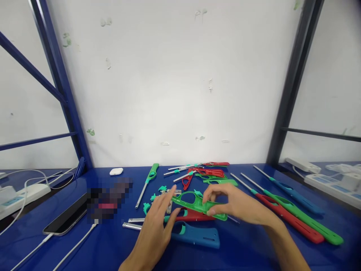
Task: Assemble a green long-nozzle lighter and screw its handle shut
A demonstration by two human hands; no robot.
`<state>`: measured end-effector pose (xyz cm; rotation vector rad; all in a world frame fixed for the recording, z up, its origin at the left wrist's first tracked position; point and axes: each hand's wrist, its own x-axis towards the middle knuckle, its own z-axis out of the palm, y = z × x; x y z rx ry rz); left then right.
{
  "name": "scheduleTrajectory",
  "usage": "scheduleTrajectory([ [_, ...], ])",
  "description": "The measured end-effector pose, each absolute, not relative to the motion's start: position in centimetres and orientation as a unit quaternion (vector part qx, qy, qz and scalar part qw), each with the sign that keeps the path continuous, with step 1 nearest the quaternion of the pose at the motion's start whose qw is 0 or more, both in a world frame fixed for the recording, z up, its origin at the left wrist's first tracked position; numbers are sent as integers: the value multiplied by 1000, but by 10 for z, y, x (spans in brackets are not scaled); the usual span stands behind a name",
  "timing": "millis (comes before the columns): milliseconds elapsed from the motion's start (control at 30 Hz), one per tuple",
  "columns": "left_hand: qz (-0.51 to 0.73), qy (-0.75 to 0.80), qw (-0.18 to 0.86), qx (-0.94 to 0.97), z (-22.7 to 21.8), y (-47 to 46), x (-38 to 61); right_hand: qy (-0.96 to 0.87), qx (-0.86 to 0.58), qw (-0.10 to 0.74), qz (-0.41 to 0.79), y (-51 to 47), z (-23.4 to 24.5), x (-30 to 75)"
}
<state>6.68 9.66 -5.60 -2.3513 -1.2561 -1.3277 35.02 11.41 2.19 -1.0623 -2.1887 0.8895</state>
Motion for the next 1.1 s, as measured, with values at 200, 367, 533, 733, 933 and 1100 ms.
scheduleTrajectory([
  [200,-503,-364,114,-775,-51,103,59,-789,-425,309,319,116,21,343],
  [367,-574,-419,148,-688,-36,106,34,-784,-464,306,277,114,18,333],
  [533,-596,-463,180,-631,-25,111,7,-824,-450,155,307,98,-1,302],
  [733,-599,-464,203,-621,-23,115,-5,-823,-480,108,285,81,-5,280],
  [933,-607,-428,236,-626,-24,117,-1,-843,-464,144,231,79,4,279],
  [1100,-601,-427,244,-630,-24,116,1,-850,-446,163,229,88,-3,280],
])
